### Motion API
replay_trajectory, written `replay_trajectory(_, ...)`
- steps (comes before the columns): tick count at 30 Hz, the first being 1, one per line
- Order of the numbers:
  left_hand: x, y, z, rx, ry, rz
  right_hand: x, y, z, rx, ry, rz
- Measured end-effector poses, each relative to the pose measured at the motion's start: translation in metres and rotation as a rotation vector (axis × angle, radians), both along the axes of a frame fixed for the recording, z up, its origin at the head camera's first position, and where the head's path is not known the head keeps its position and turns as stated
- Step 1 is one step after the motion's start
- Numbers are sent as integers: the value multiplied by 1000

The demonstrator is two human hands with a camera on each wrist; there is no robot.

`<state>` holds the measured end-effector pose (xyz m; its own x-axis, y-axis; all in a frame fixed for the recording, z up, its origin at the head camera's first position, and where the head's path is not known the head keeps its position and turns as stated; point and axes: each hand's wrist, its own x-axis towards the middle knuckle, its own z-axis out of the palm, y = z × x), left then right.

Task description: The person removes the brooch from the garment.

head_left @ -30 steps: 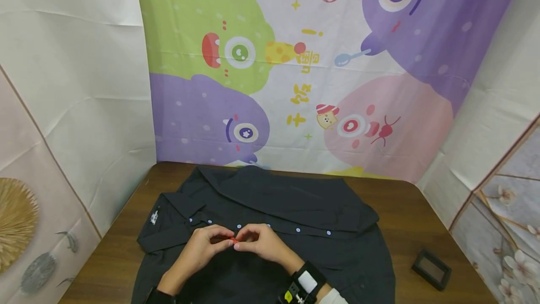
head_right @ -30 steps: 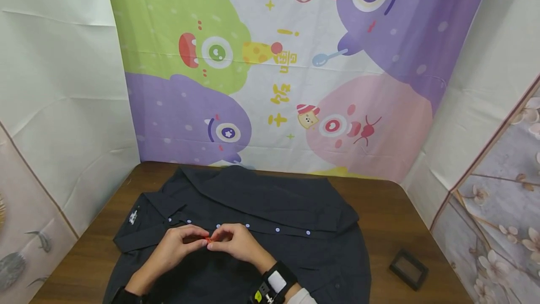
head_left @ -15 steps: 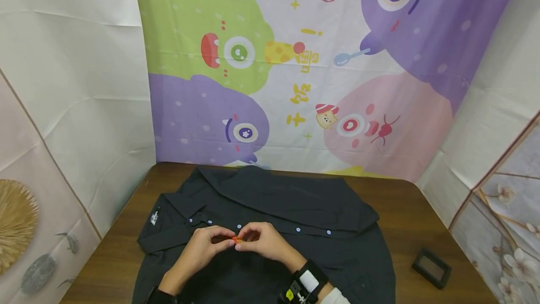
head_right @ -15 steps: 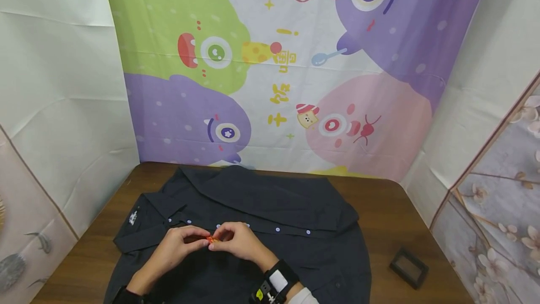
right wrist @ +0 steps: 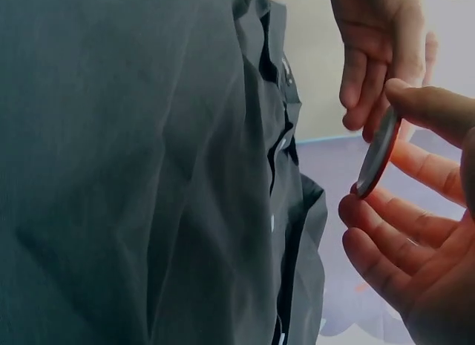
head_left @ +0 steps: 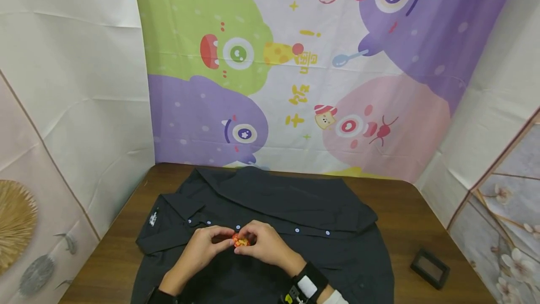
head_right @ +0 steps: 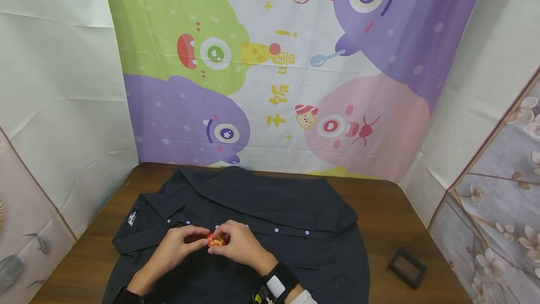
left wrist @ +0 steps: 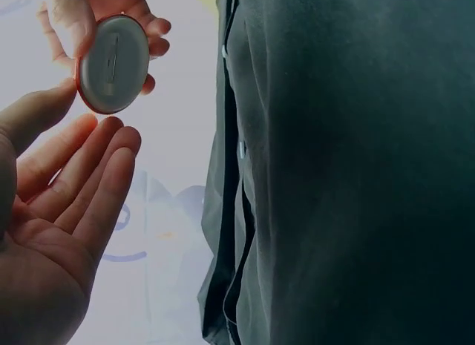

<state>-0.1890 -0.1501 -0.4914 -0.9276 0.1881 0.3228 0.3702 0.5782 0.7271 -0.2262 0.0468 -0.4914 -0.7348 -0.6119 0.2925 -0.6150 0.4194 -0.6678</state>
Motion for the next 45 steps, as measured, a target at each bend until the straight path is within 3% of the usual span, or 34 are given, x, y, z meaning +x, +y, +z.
replay_trajectory(16, -6, 7, 1, -23, -4, 29, -1, 7, 6, 65, 214, -41)
replay_trajectory(29, -5, 7, 3, -33, 14, 29, 1, 10, 8, 62, 247, -64)
replay_trajectory(34, -6, 7, 5, -32, -22, -1, 2, 14, 13, 58, 269, -108)
replay_trajectory(40, 0, 1, 3, -36, -73, 40, 4, 14, 12, 69, 244, -111)
replay_trajectory(45, 1, 2, 1, -36, -69, 23, 5, 16, 10, 66, 247, -120)
